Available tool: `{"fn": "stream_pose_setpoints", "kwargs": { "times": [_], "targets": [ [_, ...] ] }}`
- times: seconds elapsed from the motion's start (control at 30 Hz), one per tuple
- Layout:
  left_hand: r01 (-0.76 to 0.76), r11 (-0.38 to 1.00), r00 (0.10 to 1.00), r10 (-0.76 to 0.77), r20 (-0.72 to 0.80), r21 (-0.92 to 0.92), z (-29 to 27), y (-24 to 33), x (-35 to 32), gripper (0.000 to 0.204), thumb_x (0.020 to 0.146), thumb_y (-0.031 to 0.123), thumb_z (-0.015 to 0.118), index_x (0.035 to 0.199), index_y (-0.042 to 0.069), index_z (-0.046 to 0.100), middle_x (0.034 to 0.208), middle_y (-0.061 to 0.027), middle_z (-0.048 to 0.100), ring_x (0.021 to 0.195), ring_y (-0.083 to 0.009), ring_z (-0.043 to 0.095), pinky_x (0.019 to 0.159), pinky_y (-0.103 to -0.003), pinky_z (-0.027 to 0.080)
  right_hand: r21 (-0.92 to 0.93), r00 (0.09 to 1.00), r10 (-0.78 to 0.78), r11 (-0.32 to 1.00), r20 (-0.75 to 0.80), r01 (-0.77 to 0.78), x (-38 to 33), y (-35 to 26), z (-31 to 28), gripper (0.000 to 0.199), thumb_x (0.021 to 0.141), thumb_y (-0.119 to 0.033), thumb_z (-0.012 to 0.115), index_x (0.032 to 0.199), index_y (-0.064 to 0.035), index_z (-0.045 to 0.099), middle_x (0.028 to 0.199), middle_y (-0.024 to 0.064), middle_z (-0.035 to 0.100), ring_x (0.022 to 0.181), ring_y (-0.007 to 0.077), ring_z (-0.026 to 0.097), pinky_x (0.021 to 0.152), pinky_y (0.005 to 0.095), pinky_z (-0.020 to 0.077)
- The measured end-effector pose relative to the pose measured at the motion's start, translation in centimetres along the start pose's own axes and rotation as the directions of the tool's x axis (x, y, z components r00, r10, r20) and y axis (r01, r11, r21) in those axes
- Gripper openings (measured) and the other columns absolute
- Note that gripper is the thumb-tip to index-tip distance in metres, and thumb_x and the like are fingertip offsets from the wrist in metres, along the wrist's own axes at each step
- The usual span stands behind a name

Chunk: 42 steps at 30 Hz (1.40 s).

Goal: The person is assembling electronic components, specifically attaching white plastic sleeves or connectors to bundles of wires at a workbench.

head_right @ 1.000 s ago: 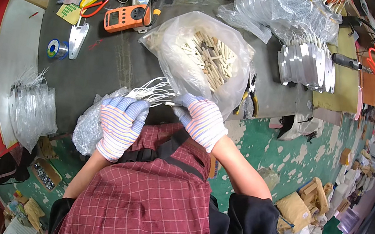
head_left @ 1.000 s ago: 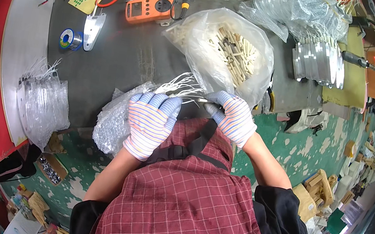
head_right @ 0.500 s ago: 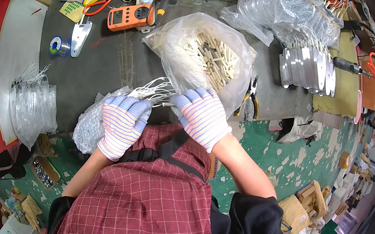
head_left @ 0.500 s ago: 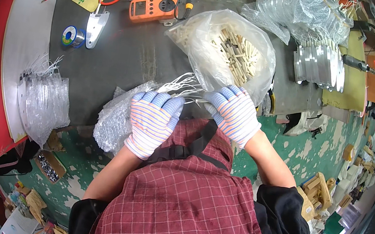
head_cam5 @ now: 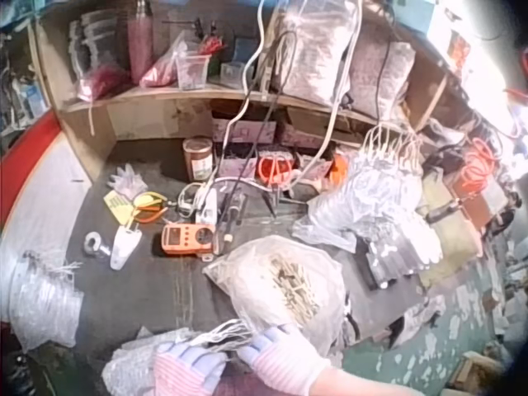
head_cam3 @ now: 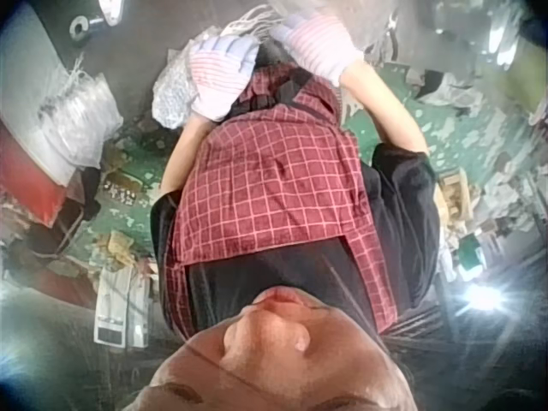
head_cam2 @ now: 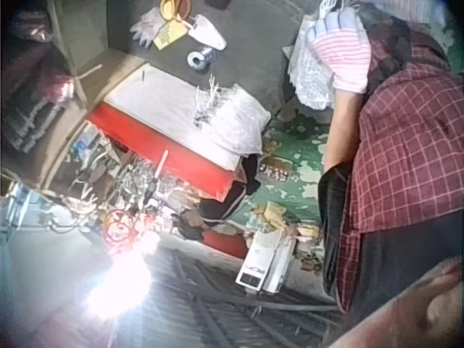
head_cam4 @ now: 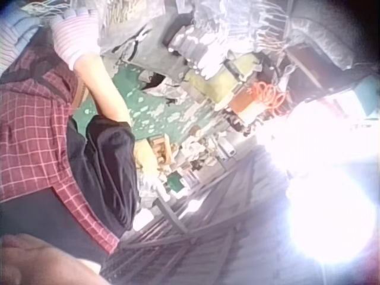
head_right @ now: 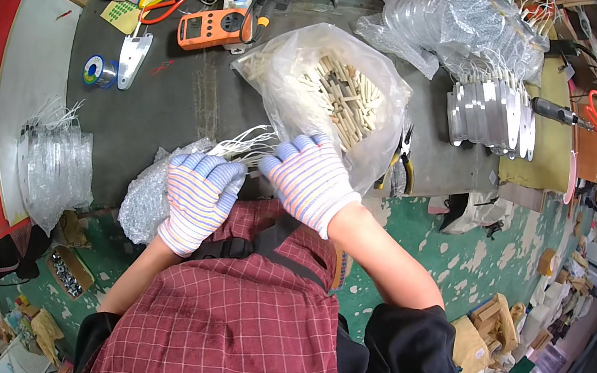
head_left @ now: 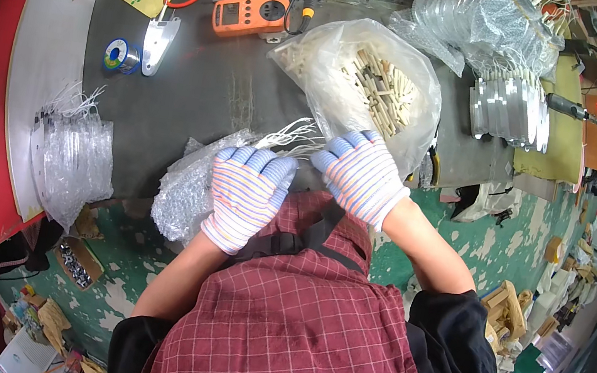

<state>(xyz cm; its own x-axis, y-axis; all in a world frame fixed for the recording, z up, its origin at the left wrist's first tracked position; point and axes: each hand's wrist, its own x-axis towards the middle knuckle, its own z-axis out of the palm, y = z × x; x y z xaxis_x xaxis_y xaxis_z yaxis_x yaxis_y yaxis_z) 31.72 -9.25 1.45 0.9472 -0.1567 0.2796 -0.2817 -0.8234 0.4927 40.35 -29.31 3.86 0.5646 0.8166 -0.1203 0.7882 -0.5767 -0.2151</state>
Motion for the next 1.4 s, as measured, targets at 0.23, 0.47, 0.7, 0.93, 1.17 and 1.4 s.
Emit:
{"fn": "stream_pose_setpoints", "kwargs": {
  "times": [0.23,0.47,0.7,0.93,1.17,1.4],
  "targets": [
    [0.052,0.999,0.996,-0.051,-0.073,0.010,-3.1,0.1,-2.6,0.037,0.079,0.018,0.073,0.114,0.010,0.062,0.120,-0.0131,0.059,0.114,-0.0348,0.055,0.100,-0.049,0.042,0.135,0.999,0.032,0.990,-0.038,-0.027,1.1,-1.9,0.6,0.017,0.076,-0.021,0.066,0.091,-0.0126,0.067,0.089,0.0066,0.065,0.092,0.0285,0.062,0.083,0.0441,0.0445],
    [0.266,0.941,0.957,-0.284,0.060,0.207,-4.0,-2.7,-6.3,0.064,0.068,0.037,0.083,0.119,0.010,0.057,0.137,-0.0163,0.052,0.121,-0.0392,0.049,0.105,-0.051,0.039,0.119,0.989,0.086,0.990,-0.121,-0.072,2.5,-4.6,2.1,0.018,0.085,-0.029,0.066,0.093,-0.0145,0.070,0.077,0.0084,0.067,0.078,0.0304,0.065,0.079,0.0444,0.0459],
    [0.173,0.958,0.984,-0.180,0.013,0.230,-4.6,-2.9,-6.5,0.063,0.067,0.034,0.084,0.119,0.010,0.058,0.131,-0.0159,0.054,0.117,-0.0382,0.051,0.101,-0.050,0.041,0.375,0.996,0.080,0.923,0.048,-0.092,3.3,-4.4,2.1,0.021,0.085,-0.027,0.065,0.100,-0.0141,0.071,0.084,0.0081,0.069,0.087,0.0285,0.066,0.078,0.0441,0.0478],
    [0.284,0.954,0.948,-0.265,0.176,-0.096,-7.5,-3.0,-4.6,0.066,0.062,0.031,0.089,0.117,0.009,0.059,0.123,-0.0160,0.057,0.115,-0.0386,0.054,0.100,-0.049,0.043,0.078,0.857,-0.379,0.899,-0.350,0.430,3.8,-2.9,0.7,0.024,0.084,-0.019,0.055,0.104,-0.0138,0.067,0.084,-0.0028,0.064,0.087,0.0195,0.061,0.079,0.0371,0.0475],
    [0.174,0.984,0.978,-0.177,0.108,0.034,-6.7,-2.0,-4.0,0.067,0.062,0.032,0.089,0.118,0.011,0.059,0.124,-0.0156,0.057,0.114,-0.0373,0.055,0.099,-0.049,0.043,0.612,0.952,-0.082,0.748,-0.296,0.255,2.8,-1.8,1.4,0.026,0.090,-0.025,0.067,0.115,-0.0166,0.067,0.083,0.0114,0.068,0.080,0.0359,0.065,0.072,0.0469,0.0513],
    [0.202,0.948,0.969,-0.230,0.092,0.247,-4.7,-3.1,-5.1,0.060,0.070,0.035,0.082,0.120,0.010,0.057,0.126,-0.0164,0.055,0.114,-0.0369,0.054,0.098,-0.049,0.043,0.754,0.974,0.227,0.642,-0.009,-0.142,0.6,1.1,2.3,0.020,0.093,-0.017,0.063,0.111,-0.0078,0.069,0.080,0.0132,0.068,0.076,0.0308,0.068,0.072,0.0416,0.0528]
  ]
}}
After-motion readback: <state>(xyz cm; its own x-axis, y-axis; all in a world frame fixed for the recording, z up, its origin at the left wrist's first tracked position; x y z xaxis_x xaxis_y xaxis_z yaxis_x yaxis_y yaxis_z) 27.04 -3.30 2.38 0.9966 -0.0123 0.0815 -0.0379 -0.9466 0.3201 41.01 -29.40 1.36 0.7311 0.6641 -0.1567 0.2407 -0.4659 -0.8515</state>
